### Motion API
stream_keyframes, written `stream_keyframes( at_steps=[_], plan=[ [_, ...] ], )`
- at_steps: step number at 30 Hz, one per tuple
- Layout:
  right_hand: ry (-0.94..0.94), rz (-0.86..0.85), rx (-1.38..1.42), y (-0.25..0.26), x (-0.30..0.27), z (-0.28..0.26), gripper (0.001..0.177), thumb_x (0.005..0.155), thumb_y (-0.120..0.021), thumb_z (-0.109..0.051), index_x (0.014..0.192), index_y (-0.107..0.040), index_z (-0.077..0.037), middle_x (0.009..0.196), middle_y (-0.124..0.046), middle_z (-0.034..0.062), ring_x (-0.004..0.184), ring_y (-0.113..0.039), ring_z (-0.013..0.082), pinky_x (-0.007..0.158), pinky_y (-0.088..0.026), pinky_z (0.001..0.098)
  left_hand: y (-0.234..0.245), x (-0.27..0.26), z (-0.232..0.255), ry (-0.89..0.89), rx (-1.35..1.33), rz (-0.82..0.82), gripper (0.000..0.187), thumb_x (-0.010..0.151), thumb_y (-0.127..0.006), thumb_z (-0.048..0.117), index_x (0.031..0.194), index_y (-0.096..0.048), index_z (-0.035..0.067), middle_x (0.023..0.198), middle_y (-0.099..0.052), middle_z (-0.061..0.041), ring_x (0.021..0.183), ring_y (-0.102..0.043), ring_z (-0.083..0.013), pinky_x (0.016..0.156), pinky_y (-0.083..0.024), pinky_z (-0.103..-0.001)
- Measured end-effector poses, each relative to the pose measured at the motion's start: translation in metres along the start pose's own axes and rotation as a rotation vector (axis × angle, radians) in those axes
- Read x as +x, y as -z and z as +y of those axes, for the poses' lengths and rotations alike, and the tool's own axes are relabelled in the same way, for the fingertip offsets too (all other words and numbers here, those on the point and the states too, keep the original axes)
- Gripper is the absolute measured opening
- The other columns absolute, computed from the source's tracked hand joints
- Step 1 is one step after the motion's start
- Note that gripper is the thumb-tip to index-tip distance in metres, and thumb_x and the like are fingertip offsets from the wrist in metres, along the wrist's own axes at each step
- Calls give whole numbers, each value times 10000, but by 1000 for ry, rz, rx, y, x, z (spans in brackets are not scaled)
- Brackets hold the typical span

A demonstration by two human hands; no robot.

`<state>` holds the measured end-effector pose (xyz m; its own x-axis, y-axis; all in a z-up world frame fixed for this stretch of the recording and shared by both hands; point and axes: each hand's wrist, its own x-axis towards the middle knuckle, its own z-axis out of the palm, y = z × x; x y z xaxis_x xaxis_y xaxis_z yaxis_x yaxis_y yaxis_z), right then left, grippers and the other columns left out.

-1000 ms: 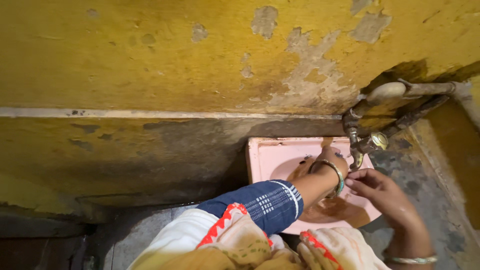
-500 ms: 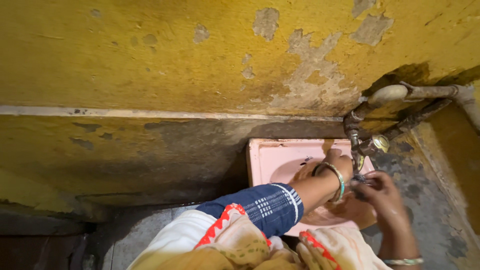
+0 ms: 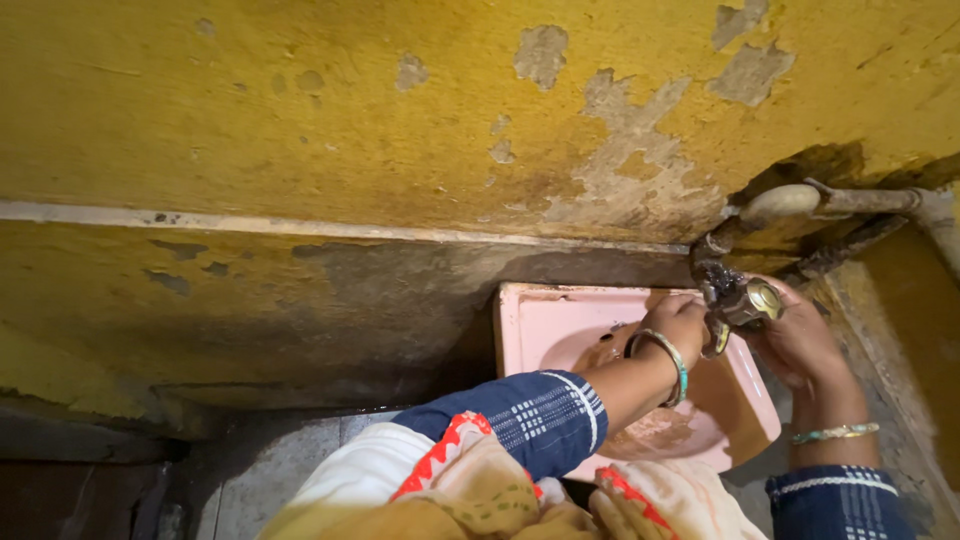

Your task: The person manipulates plumbing components near a sink and wall, using a small metal part and a cleaning pad by hand.

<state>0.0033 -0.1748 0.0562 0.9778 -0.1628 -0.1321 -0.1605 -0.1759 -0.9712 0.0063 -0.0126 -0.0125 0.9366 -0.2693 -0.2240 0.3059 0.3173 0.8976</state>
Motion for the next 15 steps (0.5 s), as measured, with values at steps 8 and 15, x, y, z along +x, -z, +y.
stream_keyframes(
  at_steps=[8,15],
  plan=[
    [81,-85,-150,10,3,-17,327,969,-613,-114,1285,-656,-39,1167,-713,37,1033,-657,142,898,-513,313,-28,52,-39,-34,-180,17,357,993,-631,243,1240,-684,-8,1156,-738,-129,1035,-684,-200,932,-506,-327],
    [10,-87,-693,-4,11,-65,294,917,-699,-203,1177,-759,-80,1073,-756,48,967,-658,152,850,-523,329,-46,80,-68,-73,-509,-133,231,1015,-627,176,1114,-715,-13,983,-715,-25,868,-620,-103,794,-485,-264]
  ],
)
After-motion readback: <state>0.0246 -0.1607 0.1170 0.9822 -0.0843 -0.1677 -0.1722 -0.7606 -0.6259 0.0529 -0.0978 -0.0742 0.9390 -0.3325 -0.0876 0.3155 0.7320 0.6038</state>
